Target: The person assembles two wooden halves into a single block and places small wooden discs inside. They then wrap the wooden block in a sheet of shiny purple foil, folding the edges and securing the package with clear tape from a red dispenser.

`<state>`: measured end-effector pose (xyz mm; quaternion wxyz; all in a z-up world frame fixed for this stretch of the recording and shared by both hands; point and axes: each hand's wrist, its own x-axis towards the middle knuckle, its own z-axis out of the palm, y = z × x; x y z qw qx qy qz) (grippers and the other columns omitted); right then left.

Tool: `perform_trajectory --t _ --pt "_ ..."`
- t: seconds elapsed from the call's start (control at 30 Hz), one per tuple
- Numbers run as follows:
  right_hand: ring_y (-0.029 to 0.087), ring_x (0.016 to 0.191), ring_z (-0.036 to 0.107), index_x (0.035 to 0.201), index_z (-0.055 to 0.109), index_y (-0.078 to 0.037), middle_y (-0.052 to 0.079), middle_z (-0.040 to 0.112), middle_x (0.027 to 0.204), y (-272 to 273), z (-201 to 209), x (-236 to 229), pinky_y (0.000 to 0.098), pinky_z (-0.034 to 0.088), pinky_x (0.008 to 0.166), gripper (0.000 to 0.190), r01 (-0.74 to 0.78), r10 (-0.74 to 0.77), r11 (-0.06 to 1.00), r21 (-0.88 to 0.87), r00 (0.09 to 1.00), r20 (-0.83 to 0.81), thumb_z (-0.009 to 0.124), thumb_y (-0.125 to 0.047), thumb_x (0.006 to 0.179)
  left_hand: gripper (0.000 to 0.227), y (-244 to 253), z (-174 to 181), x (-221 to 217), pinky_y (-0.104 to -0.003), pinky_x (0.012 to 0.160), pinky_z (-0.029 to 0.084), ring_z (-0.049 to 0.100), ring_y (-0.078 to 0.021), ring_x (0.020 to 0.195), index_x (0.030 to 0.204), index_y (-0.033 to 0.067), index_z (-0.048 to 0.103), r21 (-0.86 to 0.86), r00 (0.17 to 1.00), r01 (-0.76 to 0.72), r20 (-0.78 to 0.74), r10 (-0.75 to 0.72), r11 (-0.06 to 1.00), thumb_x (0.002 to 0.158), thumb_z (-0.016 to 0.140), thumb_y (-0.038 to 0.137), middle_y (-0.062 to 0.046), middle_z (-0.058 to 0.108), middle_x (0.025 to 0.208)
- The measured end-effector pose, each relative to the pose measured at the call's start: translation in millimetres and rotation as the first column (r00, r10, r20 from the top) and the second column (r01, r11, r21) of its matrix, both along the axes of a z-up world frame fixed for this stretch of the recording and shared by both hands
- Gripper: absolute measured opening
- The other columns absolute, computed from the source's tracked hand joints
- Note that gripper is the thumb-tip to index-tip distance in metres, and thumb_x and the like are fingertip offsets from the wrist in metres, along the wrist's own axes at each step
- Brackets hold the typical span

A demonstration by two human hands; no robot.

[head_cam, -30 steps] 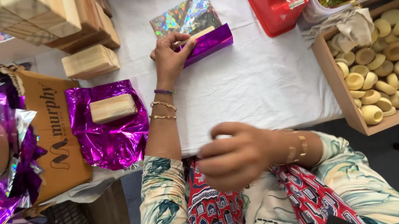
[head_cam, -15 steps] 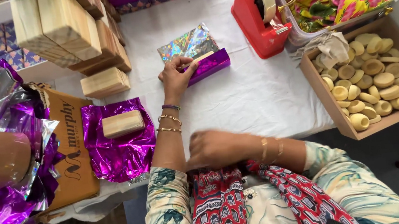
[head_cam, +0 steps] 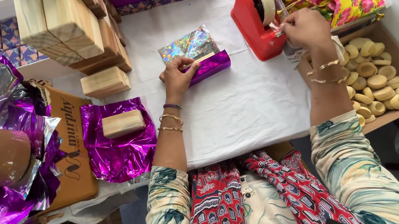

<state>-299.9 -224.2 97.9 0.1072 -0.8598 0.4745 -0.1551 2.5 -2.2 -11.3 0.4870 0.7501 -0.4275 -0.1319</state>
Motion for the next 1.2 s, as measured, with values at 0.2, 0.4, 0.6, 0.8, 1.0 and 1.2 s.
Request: perform_trajectory --t 0.2,0.4,0.6,0.8,1.0,1.2 --pt "0.016 0.072 0.067 0.104 0.08 -0.009 0.008 0.073 0.082 -17 -9 -8 0.0328 0.053 0.07 0.024 -0.043 -0.009 0.964 0.262 0.981 0.193 0.078 -0.027 0.089 0.026 -1 -1 -1 -0.032 0.089 0.034 0.065 -0.0065 0.076 0.091 0.0175 0.081 0.0 1.0 0.006 0.012 -0.006 1.0 0.078 0.086 0.039 0.009 0.072 0.081" --pt "0.007 0.069 0.06 0.099 0.071 -0.007 0.001 0.069 0.082 -9 -11 -9 0.0258 0.048 0.062 0.014 -0.185 -0.062 0.9 0.396 0.843 0.534 0.079 -0.016 0.092 0.025 1 3 -1 -0.033 0.09 0.033 0.065 -0.0071 0.078 0.09 0.0174 0.081 0.005 1.0 0.003 0.018 -0.003 1.0 0.078 0.086 0.039 0.008 0.072 0.083" --pt "0.006 0.075 0.064 0.094 0.064 -0.006 -0.001 0.069 0.088 16 13 -17 0.0214 0.051 0.066 0.017 -0.396 -0.024 0.835 0.382 0.667 0.744 0.081 -0.001 0.093 0.025 -1 -1 0 -0.033 0.091 0.034 0.066 -0.0064 0.079 0.09 0.0177 0.08 -0.011 1.0 0.022 0.0 -0.022 1.0 0.079 0.085 0.039 0.008 0.073 0.087" --pt "0.011 0.086 0.07 0.106 0.067 0.002 0.006 0.072 0.102 25 23 -6 0.0256 0.056 0.076 0.022 -0.233 0.186 0.972 -0.002 0.772 0.608 0.082 0.002 0.09 0.024 1 5 -1 -0.033 0.091 0.033 0.066 -0.0064 0.077 0.09 0.0181 0.08 0.007 1.0 0.009 -0.004 -0.009 1.0 0.079 0.085 0.039 0.009 0.074 0.083" --pt "0.033 0.085 0.07 0.12 0.068 0.01 0.022 0.071 0.108 14 60 28 0.0389 0.056 0.077 0.057 -0.308 0.528 0.706 -0.638 0.829 0.184 0.09 -0.004 0.07 0.023 1 5 -2 -0.033 0.091 0.032 0.065 -0.0063 0.076 0.09 0.0181 0.08 0.003 1.0 0.016 -0.009 -0.016 1.0 0.08 0.086 0.039 0.009 0.074 0.082" --pt "0.025 0.092 0.071 0.103 0.08 -0.005 0.011 0.074 0.095 -21 34 17 0.0368 0.056 0.085 0.016 -0.343 0.429 0.887 -0.309 0.859 0.279 0.085 -0.007 0.088 0.024 -1 3 1 -0.033 0.092 0.032 0.065 -0.0052 0.076 0.089 0.0188 0.08 0.025 1.0 0.016 -0.011 -0.016 1.0 0.079 0.086 0.04 0.01 0.074 0.081"
